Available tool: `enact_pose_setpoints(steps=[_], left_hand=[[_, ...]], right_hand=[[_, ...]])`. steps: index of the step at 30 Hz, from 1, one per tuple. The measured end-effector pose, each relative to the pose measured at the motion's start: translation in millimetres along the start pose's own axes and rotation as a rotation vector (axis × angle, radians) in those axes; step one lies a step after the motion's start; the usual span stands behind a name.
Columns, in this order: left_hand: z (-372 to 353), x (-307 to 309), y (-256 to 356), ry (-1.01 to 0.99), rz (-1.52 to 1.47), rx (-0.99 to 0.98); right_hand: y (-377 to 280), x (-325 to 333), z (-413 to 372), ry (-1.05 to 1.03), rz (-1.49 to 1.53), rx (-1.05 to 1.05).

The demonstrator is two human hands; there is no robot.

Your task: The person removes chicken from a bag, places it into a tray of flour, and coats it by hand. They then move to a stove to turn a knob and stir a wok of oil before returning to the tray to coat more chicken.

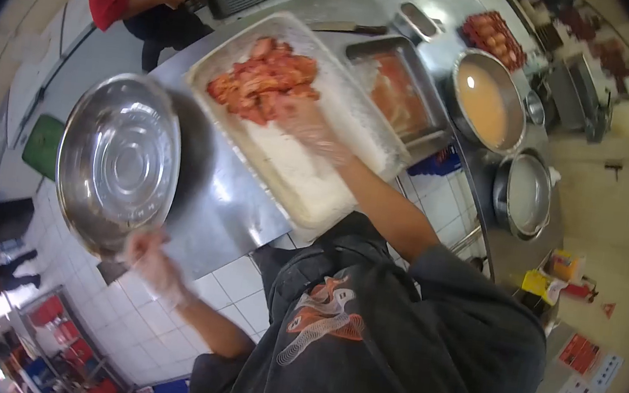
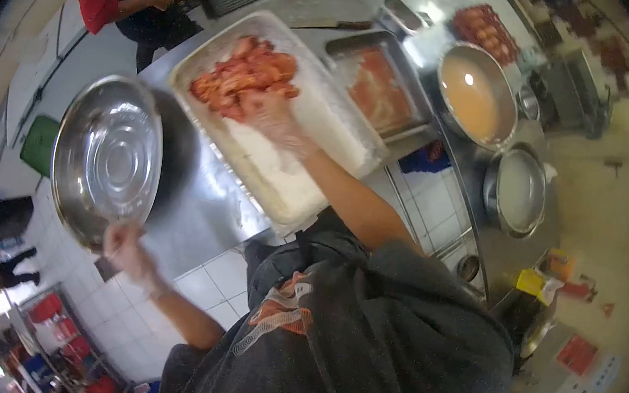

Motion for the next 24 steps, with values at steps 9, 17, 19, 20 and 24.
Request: enact_pose_setpoints(steps=[9, 17, 19, 20, 24], left_hand=[[-91, -227, -56, -0.51, 0.54, -0.127], [-115, -247, -73, -0.589, 0.767, -0.138], [-121, -263, -50, -0.616, 0.942, -0.17], [-124, -269, -61, -0.55, 1.059, -0.326], [-123, -279, -105, -0.385, 1.182, -0.274]], right_hand=[[25, 105, -9, -0.042, -0.211, -0.184], [30, 127, -16, -0.171, -0.216, -0.027], [58, 132, -14, -0.078, -0.679, 0.109], [64, 129, -12, -0.039, -0.829, 0.176], [63, 113, -9, 0.065, -1.088, 0.199]])
Point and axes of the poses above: each hand's wrist, its own z-axis towards the middle knuckle, its own x-axis out of the back of the hand, y = z × x, the point moved 1 cm from there along z, towards the middle knuckle, and after that the axes turned 10 degrees about y, right-handed, at the moved point
